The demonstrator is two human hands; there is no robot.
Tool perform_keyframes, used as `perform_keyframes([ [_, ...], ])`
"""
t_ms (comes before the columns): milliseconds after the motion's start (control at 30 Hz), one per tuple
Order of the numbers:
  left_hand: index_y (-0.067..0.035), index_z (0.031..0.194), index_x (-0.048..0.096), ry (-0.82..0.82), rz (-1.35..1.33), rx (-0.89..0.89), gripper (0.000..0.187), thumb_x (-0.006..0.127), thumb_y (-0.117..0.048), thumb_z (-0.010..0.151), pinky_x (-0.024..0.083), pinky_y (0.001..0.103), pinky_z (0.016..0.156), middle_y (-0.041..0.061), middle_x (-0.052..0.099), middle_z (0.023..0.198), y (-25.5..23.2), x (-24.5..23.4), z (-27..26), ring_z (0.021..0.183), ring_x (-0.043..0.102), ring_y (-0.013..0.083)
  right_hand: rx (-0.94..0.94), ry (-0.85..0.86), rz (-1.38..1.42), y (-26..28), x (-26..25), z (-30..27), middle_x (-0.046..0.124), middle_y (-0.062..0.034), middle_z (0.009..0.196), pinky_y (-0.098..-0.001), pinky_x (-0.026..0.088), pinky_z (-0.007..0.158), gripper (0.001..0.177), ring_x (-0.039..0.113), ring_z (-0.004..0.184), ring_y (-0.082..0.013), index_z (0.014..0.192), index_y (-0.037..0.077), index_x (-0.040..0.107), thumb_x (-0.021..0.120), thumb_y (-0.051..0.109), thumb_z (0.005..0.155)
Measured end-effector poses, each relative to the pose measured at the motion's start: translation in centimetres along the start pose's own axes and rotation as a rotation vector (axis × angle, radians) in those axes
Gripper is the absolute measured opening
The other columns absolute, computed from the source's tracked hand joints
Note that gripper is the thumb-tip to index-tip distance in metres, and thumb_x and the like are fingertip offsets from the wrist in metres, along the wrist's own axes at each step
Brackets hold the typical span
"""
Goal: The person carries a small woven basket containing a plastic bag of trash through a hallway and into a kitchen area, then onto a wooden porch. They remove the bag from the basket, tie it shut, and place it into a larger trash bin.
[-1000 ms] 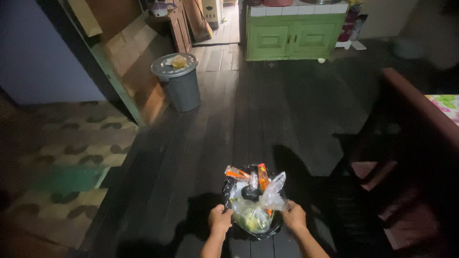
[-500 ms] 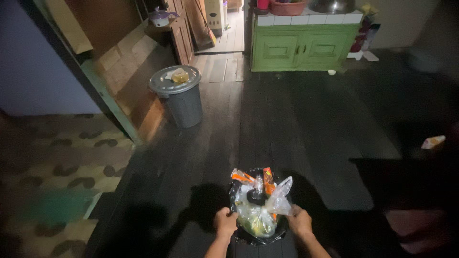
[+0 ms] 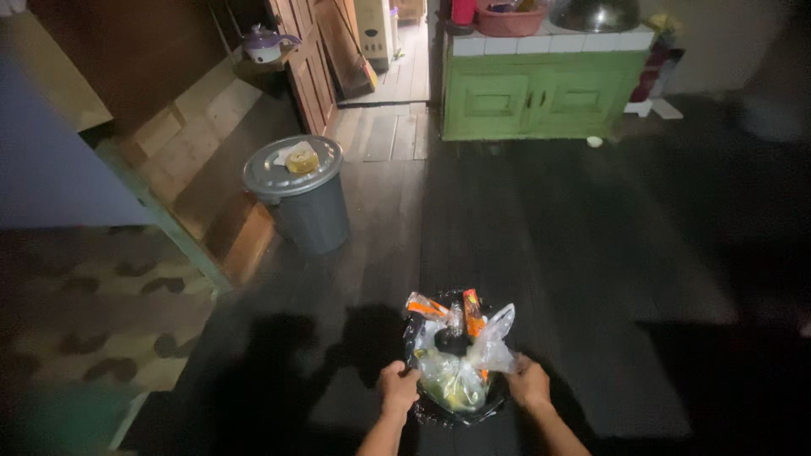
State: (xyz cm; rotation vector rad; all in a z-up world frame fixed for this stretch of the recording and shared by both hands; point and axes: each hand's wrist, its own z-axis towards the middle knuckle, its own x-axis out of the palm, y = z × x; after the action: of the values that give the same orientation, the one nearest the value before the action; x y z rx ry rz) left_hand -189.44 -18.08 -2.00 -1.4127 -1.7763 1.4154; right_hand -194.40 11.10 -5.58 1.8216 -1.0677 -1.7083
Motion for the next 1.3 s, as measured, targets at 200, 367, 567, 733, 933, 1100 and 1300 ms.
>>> perform_keyframes([
  [200,-0.003,0.104,0.063,-0.01,-0.091,-0.124,0.026,0.074,-0.009,0.082,0.055,0.035,0.049,0.004,0.072,0.08,-3.0,6.7,10.7,0.057,0.065,0.0184,-0.08,0.02,0.006,3.0,-1.8,11.8,0.078,-0.0135,0.11,-0.039,0.056,0.091,0.037,0.074,0.107,-0.0286,0.117,0.017,0.076,0.073,0.031,0.084],
  [367,0.008,0.108,0.07,-0.034,-0.036,-0.051,0.031,0.077,-0.01,0.083,0.049,0.032,0.044,0.011,0.071,0.073,-5.8,9.9,17.1,0.049,0.062,0.0167,-0.147,0.027,-0.146,5.3,-1.5,20.8,0.077,-0.0162,0.11,-0.042,0.058,0.09,0.037,0.073,0.107,-0.0347,0.117,0.015,0.075,0.072,0.035,0.086],
  [567,0.003,0.115,0.067,-0.026,-0.129,-0.149,0.032,0.075,-0.008,0.086,0.05,0.032,0.047,0.011,0.073,0.079,-11.4,11.8,24.7,0.052,0.063,0.017,-0.073,0.052,-0.078,8.4,0.4,30.8,0.078,-0.0161,0.108,-0.0416,0.058,0.09,0.04,0.075,0.106,-0.0329,0.118,0.016,0.076,0.075,0.032,0.081],
  [733,0.0,0.111,0.065,-0.034,-0.16,-0.133,0.027,0.074,-0.007,0.087,0.051,0.031,0.048,0.006,0.07,0.079,-14.7,12.5,33.4,0.054,0.064,0.0153,-0.158,0.032,-0.086,12.1,3.4,38.9,0.077,-0.0145,0.112,-0.0398,0.057,0.089,0.038,0.073,0.108,-0.0322,0.118,0.015,0.076,0.073,0.034,0.085],
  [933,0.007,0.087,0.064,0.047,-0.208,-0.031,0.015,0.074,-0.003,0.086,0.042,0.034,0.041,0.011,0.063,0.068,-18.9,12.2,46.3,0.046,0.056,0.0182,-0.092,0.06,-0.045,18.9,7.3,48.4,0.077,-0.0157,0.113,-0.0368,0.058,0.091,0.045,0.074,0.107,-0.0291,0.127,0.013,0.07,0.074,0.028,0.085],
  [1100,-0.006,0.085,0.064,0.013,-0.264,-0.041,0.008,0.071,-0.002,0.084,0.044,0.034,0.042,0.007,0.063,0.066,-22.1,12.6,55.8,0.046,0.055,0.0159,-0.084,0.027,-0.116,23.4,9.9,55.7,0.075,-0.0148,0.118,-0.0369,0.057,0.094,0.045,0.074,0.108,-0.0283,0.127,0.008,0.069,0.076,0.024,0.085],
  [1300,0.003,0.08,0.062,0.051,-0.2,0.073,0.016,0.073,-0.006,0.087,0.044,0.033,0.041,0.009,0.064,0.064,-25.7,13.4,64.7,0.045,0.057,0.016,-0.097,0.041,0.002,27.3,11.6,63.3,0.075,-0.016,0.114,-0.0398,0.057,0.091,0.042,0.074,0.106,-0.0295,0.126,0.009,0.069,0.072,0.024,0.088],
])
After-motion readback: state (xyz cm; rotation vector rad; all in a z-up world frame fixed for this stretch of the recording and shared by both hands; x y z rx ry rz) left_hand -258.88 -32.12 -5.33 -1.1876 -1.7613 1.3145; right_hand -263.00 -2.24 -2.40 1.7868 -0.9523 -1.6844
